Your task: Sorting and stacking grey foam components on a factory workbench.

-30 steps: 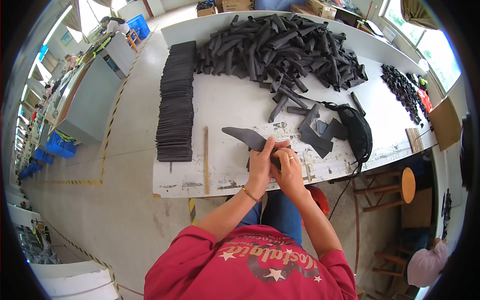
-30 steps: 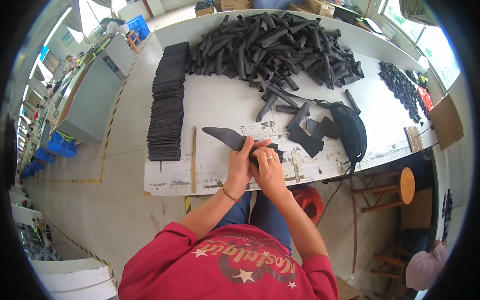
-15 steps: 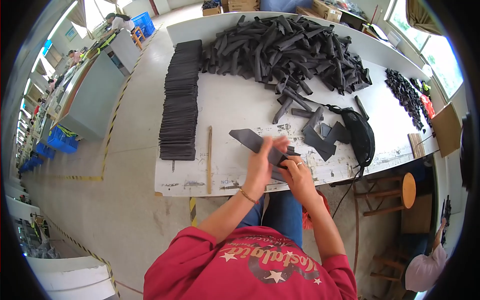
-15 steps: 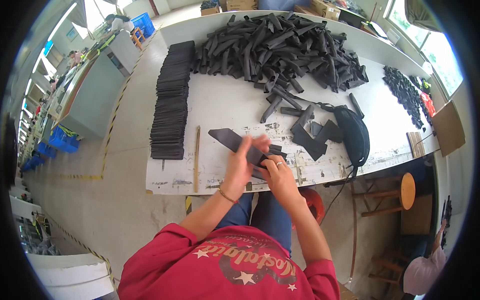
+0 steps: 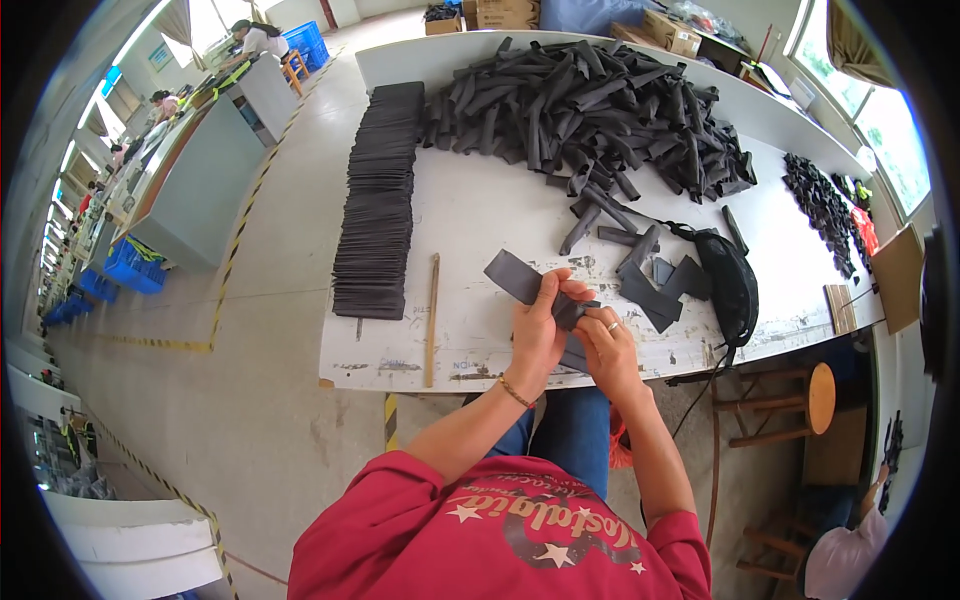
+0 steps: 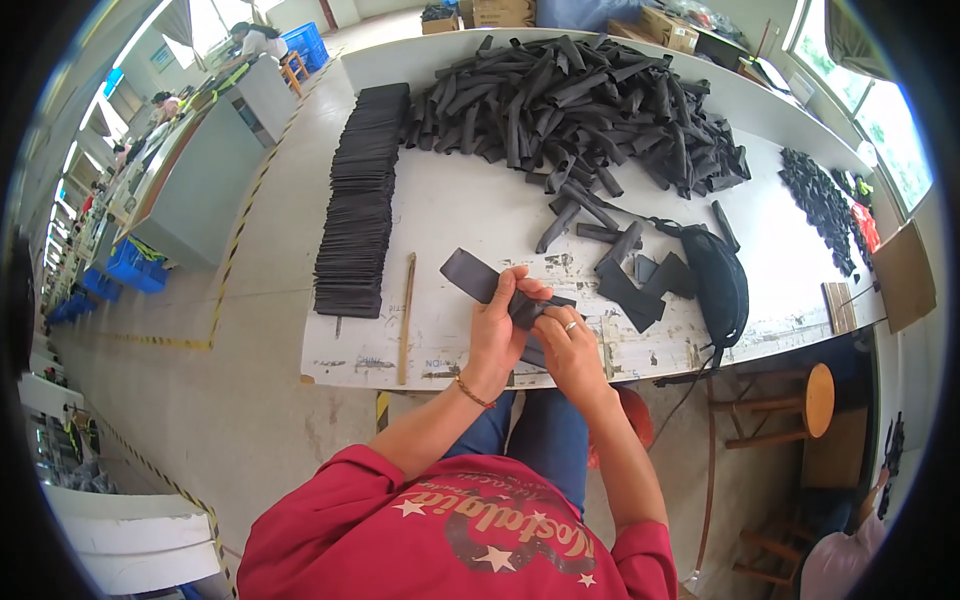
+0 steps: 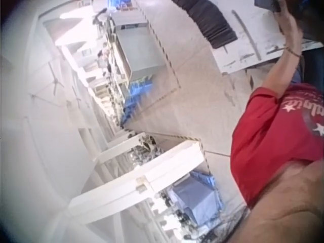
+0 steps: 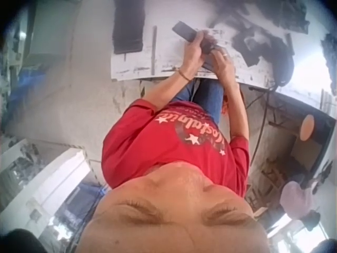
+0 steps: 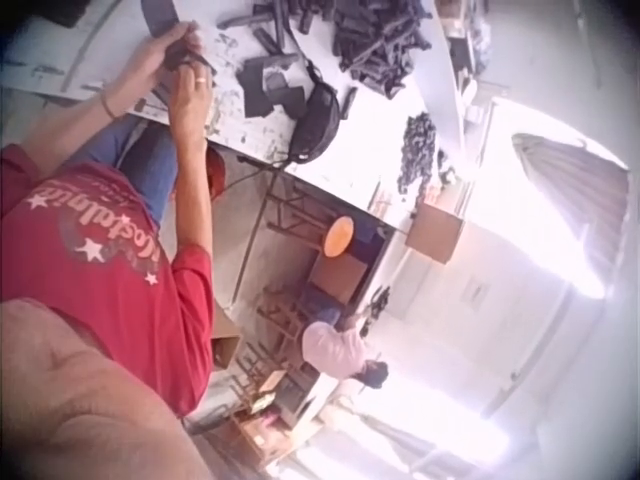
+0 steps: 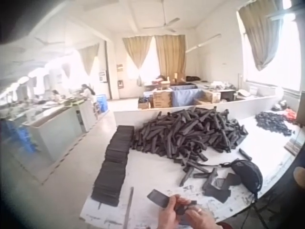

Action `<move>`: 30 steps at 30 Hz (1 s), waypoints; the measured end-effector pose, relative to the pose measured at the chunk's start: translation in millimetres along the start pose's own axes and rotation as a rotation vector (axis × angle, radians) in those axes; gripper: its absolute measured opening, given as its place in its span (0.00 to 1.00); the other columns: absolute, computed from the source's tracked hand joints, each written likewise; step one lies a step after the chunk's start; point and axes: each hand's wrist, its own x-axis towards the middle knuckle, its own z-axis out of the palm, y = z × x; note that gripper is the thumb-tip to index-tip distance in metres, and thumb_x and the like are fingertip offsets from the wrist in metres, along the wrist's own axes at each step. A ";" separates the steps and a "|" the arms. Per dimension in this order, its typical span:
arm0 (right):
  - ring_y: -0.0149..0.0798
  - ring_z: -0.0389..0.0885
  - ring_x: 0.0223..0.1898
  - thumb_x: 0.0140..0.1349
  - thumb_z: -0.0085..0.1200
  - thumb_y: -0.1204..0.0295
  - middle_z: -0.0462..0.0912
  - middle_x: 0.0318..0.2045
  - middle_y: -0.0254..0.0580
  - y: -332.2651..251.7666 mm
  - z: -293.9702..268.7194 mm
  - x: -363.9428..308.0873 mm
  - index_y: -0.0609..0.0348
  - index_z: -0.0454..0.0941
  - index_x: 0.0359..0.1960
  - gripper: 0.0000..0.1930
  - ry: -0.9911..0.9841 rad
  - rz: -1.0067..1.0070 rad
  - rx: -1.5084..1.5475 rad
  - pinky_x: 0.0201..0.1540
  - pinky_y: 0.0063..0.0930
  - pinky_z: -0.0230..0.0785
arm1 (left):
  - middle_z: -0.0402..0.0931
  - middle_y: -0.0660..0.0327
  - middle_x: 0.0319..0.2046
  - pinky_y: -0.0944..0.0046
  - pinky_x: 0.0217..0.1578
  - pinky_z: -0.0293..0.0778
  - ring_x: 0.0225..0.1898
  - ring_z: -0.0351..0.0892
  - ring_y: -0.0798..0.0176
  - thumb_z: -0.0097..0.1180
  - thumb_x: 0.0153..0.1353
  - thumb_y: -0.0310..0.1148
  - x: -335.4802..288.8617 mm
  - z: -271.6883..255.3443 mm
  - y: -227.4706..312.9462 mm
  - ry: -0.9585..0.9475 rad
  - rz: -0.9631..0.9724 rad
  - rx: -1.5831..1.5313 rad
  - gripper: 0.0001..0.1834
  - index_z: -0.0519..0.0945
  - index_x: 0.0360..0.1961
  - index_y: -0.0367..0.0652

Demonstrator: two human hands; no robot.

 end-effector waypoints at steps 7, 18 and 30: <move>0.51 0.74 0.33 0.49 0.59 0.85 0.75 0.32 0.46 2.7 8.1 -1.1 0.62 0.73 0.36 0.12 0.000 -0.002 0.014 0.34 0.41 0.70 | 0.80 0.57 0.33 0.60 0.44 0.78 0.37 0.81 0.58 0.51 0.69 0.42 -3.3 -1.4 -6.9 0.024 0.023 -0.032 0.18 0.74 0.47 0.35; 0.50 0.75 0.34 0.48 0.59 0.86 0.75 0.32 0.45 2.4 10.5 4.7 0.63 0.74 0.34 0.12 -0.013 0.006 0.052 0.35 0.40 0.71 | 0.80 0.58 0.32 0.60 0.45 0.78 0.36 0.81 0.59 0.53 0.69 0.41 -1.4 -5.1 -6.5 0.001 0.019 -0.059 0.18 0.74 0.46 0.35; 0.46 0.78 0.36 0.57 0.59 0.79 0.77 0.34 0.45 -12.4 21.4 2.3 0.65 0.75 0.36 0.07 0.000 0.338 0.169 0.36 0.33 0.73 | 0.80 0.54 0.35 0.56 0.47 0.76 0.41 0.81 0.54 0.46 0.72 0.43 2.3 -4.3 4.5 0.034 0.018 -0.009 0.20 0.72 0.49 0.33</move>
